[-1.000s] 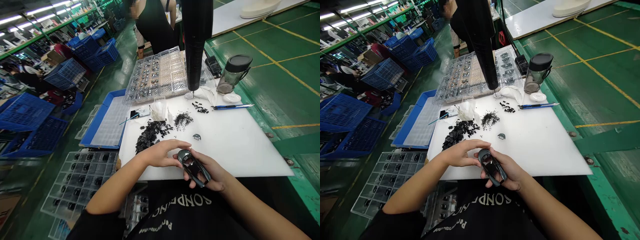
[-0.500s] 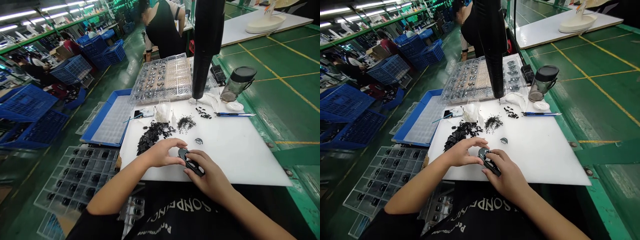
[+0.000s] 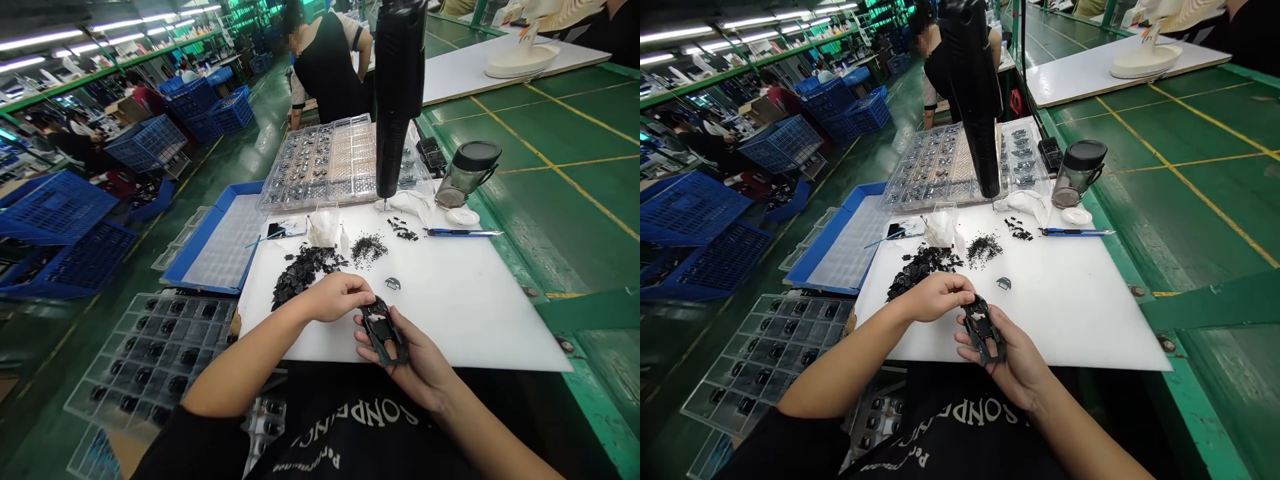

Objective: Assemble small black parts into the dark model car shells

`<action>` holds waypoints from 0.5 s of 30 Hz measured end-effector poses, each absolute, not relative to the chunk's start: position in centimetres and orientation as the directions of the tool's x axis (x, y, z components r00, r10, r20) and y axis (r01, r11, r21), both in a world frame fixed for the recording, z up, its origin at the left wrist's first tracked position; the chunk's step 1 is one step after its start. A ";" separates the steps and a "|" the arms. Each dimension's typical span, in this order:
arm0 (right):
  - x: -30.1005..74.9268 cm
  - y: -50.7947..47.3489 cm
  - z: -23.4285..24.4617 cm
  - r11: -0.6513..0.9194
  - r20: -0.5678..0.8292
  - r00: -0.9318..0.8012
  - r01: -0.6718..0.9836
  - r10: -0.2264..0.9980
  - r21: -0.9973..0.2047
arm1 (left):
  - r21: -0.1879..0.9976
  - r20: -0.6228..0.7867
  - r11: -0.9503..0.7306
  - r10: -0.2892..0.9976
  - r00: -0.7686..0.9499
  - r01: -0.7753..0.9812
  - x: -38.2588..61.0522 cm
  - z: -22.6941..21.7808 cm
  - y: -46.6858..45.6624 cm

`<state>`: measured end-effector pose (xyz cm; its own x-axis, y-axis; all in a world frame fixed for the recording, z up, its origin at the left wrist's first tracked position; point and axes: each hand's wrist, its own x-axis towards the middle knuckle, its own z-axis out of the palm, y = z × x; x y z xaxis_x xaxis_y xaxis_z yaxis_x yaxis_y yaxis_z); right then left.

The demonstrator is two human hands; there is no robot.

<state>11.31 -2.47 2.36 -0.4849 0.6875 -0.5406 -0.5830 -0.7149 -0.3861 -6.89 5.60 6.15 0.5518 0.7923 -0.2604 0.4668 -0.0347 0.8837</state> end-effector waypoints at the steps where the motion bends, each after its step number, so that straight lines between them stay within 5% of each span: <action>1: 11.2 -2.4 2.4 -0.720 -0.569 -0.472 -0.592 0.674 -0.362 | 0.876 -0.280 -0.028 0.784 0.554 0.482 -6.7 6.1 5.8; 9: 10.6 -1.5 2.0 -0.678 -0.603 -0.418 -0.672 0.680 -0.298 | 0.785 -0.275 -0.163 0.772 0.573 0.597 -5.9 6.7 6.4; 13: 10.3 -1.4 1.8 -0.627 -0.616 -0.381 -0.740 0.689 -0.244 | 0.820 0.203 -0.354 0.914 0.350 0.449 -5.6 11.2 10.3; 15: 10.1 -1.6 1.7 -0.604 -0.634 -0.362 -0.769 0.683 -0.212 | 0.806 0.492 -0.515 0.857 0.155 0.290 -4.9 13.9 13.8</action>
<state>10.07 -1.56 1.71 -0.3620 0.6832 -0.6342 -0.7686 -0.6037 -0.2116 -4.93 13.77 13.87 0.1550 0.8568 0.4919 0.2904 -0.5154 0.8062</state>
